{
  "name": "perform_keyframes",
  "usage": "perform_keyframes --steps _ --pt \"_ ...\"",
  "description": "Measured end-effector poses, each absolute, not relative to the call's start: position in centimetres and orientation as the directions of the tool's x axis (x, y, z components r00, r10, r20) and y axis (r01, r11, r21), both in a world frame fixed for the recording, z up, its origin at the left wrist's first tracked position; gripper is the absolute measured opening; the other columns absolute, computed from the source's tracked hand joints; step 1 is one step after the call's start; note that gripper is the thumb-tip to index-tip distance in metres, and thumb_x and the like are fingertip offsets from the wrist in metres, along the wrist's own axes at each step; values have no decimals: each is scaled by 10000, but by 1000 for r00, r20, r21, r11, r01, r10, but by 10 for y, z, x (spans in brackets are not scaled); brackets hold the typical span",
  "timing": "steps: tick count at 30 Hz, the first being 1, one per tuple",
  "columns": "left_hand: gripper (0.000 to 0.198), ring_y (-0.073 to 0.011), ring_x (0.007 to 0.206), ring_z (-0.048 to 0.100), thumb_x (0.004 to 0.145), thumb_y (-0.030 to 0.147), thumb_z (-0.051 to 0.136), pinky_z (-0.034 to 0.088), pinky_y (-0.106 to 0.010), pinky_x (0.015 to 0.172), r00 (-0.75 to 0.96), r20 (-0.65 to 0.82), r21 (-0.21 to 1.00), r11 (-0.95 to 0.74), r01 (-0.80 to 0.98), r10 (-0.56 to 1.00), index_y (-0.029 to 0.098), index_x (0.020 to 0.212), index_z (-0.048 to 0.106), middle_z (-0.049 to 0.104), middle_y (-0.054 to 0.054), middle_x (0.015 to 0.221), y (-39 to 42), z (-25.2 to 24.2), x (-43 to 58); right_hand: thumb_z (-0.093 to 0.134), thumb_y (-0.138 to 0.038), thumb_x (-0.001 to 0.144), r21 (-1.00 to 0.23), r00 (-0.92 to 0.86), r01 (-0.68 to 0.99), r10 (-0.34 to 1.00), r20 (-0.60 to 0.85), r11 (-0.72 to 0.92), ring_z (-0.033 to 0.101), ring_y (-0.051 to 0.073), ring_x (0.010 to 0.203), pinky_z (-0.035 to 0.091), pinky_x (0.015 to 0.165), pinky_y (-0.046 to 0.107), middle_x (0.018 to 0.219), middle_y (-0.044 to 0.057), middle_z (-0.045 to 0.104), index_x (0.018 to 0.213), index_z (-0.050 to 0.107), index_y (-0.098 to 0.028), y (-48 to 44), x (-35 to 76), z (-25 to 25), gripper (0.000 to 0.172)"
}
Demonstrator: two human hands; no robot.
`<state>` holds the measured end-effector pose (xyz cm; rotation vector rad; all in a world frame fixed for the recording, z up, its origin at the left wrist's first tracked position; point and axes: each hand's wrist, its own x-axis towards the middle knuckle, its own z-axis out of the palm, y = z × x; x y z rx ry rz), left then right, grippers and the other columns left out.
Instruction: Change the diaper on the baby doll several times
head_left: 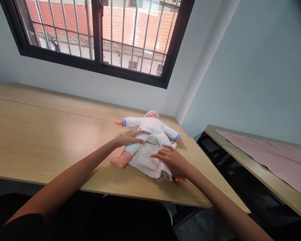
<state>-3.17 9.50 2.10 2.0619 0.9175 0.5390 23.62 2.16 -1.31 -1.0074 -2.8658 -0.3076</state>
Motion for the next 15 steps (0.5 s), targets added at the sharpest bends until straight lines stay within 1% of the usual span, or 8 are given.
perform_keyframes --steps 2,4,6,9,12,15 --pt "673 -336 1352 411 812 553 607 376 -440 1094 652 62 805 -424 415 755 388 1450 473 471 8 1486 97 23 -30 585 -117 823 209 -772 635 615 159 743 614 199 924 366 1084 435 928 49 627 1179 642 -236 25 230 -13 380" --pt "690 -341 1344 421 813 565 599 387 -457 1083 662 70 790 -447 420 747 387 1463 454 486 -3 1476 102 24 -28 544 -100 867 198 -764 645 616 192 738 598 176 871 392 1027 393 889 45 620 1107 680 -240 30 226 -14 309" --pt "704 -337 1315 454 803 551 605 413 -453 1057 674 76 767 -475 432 735 381 1468 448 503 -11 1463 109 24 -26 557 -91 863 136 -762 642 606 227 755 581 159 837 389 1007 373 874 35 616 1093 692 -250 33 225 -15 311" --pt "693 -303 1258 513 809 514 594 455 -401 1010 685 89 749 -502 432 723 367 1471 450 534 -9 1433 119 23 -23 590 -100 829 26 -757 624 596 266 781 562 150 795 386 982 367 836 22 604 1068 704 -250 36 229 -15 305" --pt "669 -270 1205 561 836 500 567 493 -356 960 691 120 755 -518 402 712 345 1476 450 555 -8 1414 122 20 -23 556 -90 814 -71 -745 612 604 284 788 542 146 744 413 905 336 786 24 589 982 713 -206 37 235 -14 258" --pt "654 -253 1179 584 850 499 563 513 -329 927 704 145 747 -543 383 695 311 1469 466 551 -24 1425 118 15 -27 494 -75 813 -143 -713 622 632 304 770 519 152 706 435 802 301 761 37 583 900 706 -174 38 238 -13 250"
